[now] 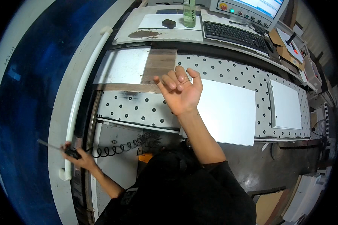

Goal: The person places white rectangular panels onto a perforated metal conveyor table, aligns them, and pushes them into a machine labeled HB62D. The person repeats this process for multiple panels, occasionally retrieving new panels from a large stack nearby.

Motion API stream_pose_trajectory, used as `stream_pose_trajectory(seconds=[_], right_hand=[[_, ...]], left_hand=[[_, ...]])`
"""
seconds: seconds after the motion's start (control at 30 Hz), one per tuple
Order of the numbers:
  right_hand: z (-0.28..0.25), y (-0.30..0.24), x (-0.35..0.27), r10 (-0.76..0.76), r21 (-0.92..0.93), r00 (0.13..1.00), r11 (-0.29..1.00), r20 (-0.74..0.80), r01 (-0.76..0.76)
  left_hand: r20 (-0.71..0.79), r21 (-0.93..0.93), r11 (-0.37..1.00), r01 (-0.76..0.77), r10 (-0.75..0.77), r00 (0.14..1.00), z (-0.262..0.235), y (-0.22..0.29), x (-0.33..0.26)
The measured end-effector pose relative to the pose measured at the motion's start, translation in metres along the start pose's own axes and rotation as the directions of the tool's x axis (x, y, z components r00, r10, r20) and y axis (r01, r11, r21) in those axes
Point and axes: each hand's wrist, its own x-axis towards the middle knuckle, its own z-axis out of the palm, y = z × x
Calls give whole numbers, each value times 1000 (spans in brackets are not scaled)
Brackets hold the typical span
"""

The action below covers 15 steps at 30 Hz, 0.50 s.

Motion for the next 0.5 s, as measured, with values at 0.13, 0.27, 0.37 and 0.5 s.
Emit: stream_pose_trajectory(seconds=[0.13, 0.27, 0.37, 0.5], right_hand=[[-33, -3, 11, -64, -298, 997, 953, -45, 48], [-86, -4, 14, -158, -746, 980, 666, -123, 14], [-115, -13, 10, -256, -792, 948, 611, -191, 5], [-129, -18, 6, -326, -825, 916, 565, -232, -8]], left_hand=[[480, 13, 958, 286, -257, 839, 37, 45, -64], [980, -88, 814, 575, -33, 196, 57, 125, -68], [995, -72, 823, 563, 21, 96, 67, 126, -79], [997, 35, 823, 567, -72, 42, 72, 123, -80]])
